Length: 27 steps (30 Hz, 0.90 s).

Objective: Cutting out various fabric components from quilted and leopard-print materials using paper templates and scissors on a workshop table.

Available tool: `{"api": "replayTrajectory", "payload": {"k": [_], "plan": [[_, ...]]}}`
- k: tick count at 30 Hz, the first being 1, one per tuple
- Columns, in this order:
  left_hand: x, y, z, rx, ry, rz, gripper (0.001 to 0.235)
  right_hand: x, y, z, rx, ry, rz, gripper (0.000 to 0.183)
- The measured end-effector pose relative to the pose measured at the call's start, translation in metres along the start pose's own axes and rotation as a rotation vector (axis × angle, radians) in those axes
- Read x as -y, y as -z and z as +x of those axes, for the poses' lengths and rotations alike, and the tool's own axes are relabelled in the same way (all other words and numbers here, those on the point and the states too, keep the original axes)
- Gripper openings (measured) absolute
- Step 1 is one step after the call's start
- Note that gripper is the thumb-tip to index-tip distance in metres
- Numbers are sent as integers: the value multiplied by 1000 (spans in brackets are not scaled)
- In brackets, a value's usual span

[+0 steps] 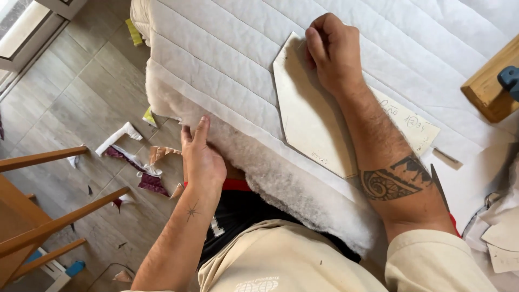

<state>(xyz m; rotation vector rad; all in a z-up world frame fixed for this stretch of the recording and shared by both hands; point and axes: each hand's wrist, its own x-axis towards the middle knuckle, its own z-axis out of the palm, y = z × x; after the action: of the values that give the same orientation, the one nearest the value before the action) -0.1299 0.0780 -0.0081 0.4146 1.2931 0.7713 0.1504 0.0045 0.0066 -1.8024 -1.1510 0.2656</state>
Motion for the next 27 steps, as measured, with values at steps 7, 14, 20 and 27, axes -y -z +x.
{"api": "replayTrajectory", "payload": {"k": [7, 14, 20, 27], "plan": [[-37, -67, -74, 61, 37, 8, 71, -1, -4, 1, 11, 106, 2, 9], [-34, -88, -74, -39, -9, 140, 62, 0, -2, 1, -8, 171, 37, 13], [-19, -111, -66, -101, -10, 169, 54, 2, -1, 3, 10, 163, 64, 22], [2, -129, -46, 103, -173, 105, 18, -2, -5, 2, 38, 42, 100, 30]]}}
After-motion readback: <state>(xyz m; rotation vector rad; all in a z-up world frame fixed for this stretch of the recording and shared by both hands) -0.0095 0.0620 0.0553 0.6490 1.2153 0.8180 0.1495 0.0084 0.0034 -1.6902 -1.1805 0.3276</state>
